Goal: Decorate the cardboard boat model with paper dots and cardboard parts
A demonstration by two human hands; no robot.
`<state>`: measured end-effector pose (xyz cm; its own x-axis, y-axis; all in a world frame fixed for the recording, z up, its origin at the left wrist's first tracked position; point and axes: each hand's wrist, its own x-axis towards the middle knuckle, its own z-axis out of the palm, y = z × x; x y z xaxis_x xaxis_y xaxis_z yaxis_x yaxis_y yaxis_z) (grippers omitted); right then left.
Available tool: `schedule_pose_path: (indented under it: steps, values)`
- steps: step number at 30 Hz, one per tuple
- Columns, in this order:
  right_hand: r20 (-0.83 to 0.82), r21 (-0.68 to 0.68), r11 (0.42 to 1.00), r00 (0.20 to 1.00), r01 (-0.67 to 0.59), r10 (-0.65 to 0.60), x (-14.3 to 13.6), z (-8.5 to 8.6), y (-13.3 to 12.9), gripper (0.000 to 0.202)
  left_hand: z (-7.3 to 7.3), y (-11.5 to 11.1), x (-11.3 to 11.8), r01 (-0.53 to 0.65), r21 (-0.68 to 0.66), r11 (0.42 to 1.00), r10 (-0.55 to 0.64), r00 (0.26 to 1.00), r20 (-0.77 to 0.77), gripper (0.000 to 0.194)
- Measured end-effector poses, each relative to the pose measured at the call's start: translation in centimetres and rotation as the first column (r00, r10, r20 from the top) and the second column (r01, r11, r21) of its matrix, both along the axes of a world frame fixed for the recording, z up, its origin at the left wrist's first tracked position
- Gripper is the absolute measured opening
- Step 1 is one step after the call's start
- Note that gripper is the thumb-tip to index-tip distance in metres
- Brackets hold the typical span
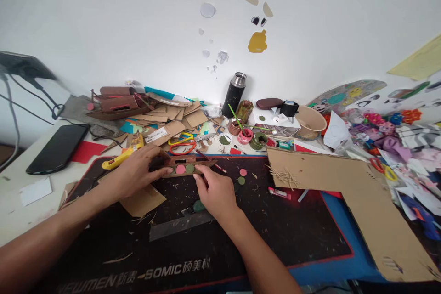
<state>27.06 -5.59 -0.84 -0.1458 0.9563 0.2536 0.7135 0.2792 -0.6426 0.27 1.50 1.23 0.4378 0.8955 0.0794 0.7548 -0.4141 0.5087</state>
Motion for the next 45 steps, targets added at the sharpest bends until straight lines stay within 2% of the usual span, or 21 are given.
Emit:
schedule_pose_path:
  steps: [3,7,12,17,27,45]
  values:
    - [-0.007,0.024,1.0,1.0,0.002,-0.002,0.1,-0.4,0.0,0.033,-0.2,-0.3,-0.3,0.004,0.019,1.0,-0.004,0.999,0.039,0.038]
    - [-0.004,0.046,0.999,1.0,0.001,-0.001,0.2,-0.8,-0.1,0.033,0.1,-1.2,-0.6,0.025,0.172,0.985,-0.038,0.997,0.07,0.048]
    - [-0.005,0.047,0.999,1.0,0.006,-0.006,0.2,-1.0,-0.1,0.035,0.6,-2.3,0.1,0.115,0.262,0.958,-0.111,0.993,-0.028,0.036]
    - [-0.006,0.02,1.0,1.0,0.006,-0.006,0.2,-0.9,-0.2,0.036,0.4,-2.1,0.7,0.125,0.253,0.959,-0.108,0.991,-0.08,0.026]
    - [-0.004,-0.009,1.0,1.0,0.008,-0.008,0.1,-1.1,-0.3,0.037,0.1,-1.6,0.6,0.142,0.255,0.956,-0.126,0.989,-0.077,0.02]
    - [-0.005,-0.015,1.0,1.0,-0.004,0.004,0.2,-1.1,-0.4,0.039,0.0,-0.9,0.3,0.144,0.213,0.966,-0.133,0.989,-0.061,0.028]
